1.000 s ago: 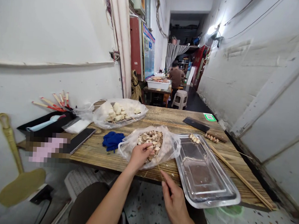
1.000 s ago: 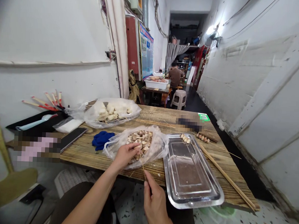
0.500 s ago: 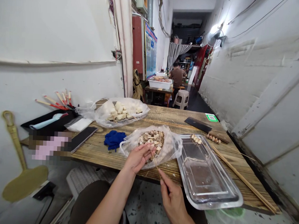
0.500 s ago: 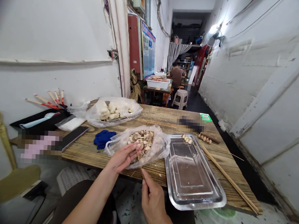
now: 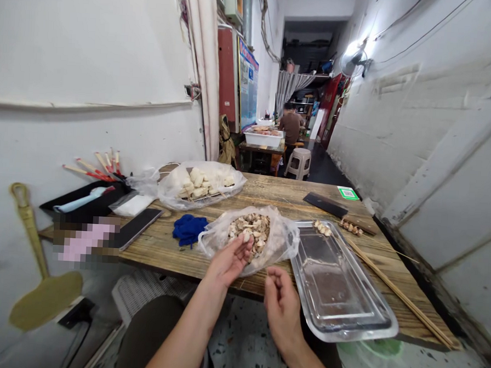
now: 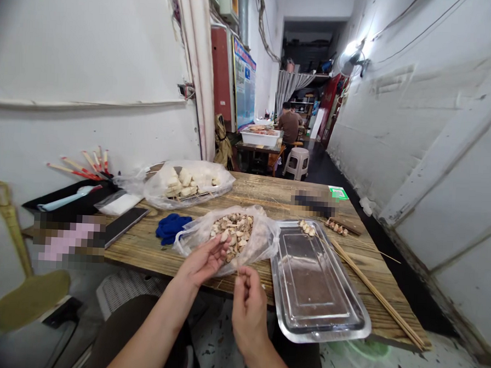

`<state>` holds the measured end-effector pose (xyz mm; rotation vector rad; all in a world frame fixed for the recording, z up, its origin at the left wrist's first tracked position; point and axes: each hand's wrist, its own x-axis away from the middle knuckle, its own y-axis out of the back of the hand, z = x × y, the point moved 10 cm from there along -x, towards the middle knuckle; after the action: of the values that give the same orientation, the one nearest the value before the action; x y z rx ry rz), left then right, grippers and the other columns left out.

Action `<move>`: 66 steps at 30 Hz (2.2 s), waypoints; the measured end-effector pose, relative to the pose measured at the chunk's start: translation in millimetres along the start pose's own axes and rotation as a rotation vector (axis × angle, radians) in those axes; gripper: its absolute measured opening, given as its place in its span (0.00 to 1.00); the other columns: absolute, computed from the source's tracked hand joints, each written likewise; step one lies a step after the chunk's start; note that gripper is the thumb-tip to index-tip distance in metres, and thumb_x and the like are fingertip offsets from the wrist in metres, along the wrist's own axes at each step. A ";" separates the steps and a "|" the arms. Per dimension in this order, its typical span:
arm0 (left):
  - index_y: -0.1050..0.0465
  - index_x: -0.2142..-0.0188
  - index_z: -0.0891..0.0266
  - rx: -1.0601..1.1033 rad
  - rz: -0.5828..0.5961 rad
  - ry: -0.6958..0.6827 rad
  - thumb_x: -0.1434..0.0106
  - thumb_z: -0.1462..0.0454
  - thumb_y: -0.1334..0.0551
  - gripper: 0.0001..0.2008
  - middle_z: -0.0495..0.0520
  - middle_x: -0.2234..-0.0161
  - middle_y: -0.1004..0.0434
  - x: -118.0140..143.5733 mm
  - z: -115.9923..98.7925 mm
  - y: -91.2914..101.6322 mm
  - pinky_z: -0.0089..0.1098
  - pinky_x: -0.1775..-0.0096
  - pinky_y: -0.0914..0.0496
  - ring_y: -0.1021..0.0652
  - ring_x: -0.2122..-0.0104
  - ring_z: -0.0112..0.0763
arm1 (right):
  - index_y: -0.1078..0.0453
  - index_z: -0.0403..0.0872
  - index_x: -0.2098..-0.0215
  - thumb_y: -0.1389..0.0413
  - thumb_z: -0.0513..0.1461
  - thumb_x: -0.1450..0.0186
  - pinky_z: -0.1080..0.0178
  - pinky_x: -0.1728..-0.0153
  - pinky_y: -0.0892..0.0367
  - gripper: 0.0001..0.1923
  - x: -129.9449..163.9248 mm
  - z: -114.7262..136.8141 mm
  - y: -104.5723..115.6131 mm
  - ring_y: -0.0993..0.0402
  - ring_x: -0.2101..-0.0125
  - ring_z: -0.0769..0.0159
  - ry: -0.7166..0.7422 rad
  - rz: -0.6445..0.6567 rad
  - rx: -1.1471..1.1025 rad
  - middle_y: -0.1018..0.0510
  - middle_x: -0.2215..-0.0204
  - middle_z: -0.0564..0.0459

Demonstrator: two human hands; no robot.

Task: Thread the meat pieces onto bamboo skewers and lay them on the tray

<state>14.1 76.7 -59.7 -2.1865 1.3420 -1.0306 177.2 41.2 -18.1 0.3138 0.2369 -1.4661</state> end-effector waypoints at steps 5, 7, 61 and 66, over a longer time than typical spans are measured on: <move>0.29 0.71 0.69 -0.082 0.022 -0.145 0.49 0.69 0.37 0.05 0.56 0.73 0.24 9.3 -9.7 -9.2 0.21 0.74 0.32 0.26 0.76 0.23 | 0.34 0.43 0.68 0.47 0.43 0.43 0.71 0.84 0.48 0.11 -37.7 0.7 -34.7 0.48 0.86 0.75 -0.094 0.002 -0.083 0.47 0.87 0.65; 0.28 0.68 0.68 -0.197 -0.005 -0.325 0.52 0.67 0.35 0.10 0.54 0.72 0.23 17.3 -27.8 -8.1 0.22 0.72 0.31 0.25 0.75 0.24 | 0.33 0.42 0.69 0.46 0.44 0.44 0.72 0.85 0.50 0.12 -47.9 -2.9 -43.0 0.50 0.86 0.76 -0.122 -0.023 -0.121 0.48 0.88 0.65; 0.28 0.71 0.66 -0.011 0.060 -0.223 0.53 0.71 0.35 0.07 0.53 0.71 0.23 -1.9 -13.8 6.3 0.26 0.62 0.31 0.24 0.69 0.25 | 0.27 0.44 0.66 0.52 0.40 0.42 0.69 0.79 0.37 0.13 -68.6 5.6 -54.8 0.32 0.81 0.69 0.080 -0.024 0.131 0.25 0.80 0.54; 0.28 0.71 0.67 -0.063 0.049 -0.297 0.54 0.70 0.35 0.08 0.53 0.70 0.23 1.6 -17.5 4.4 0.27 0.61 0.31 0.24 0.68 0.26 | 0.28 0.44 0.70 0.52 0.39 0.43 0.67 0.76 0.37 0.12 -69.4 4.9 -51.2 0.31 0.80 0.68 0.109 -0.082 0.265 0.24 0.79 0.52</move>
<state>-1.2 74.2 -50.3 -2.2336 1.2971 -0.6224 119.6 100.4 7.2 0.6058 0.1432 -1.5650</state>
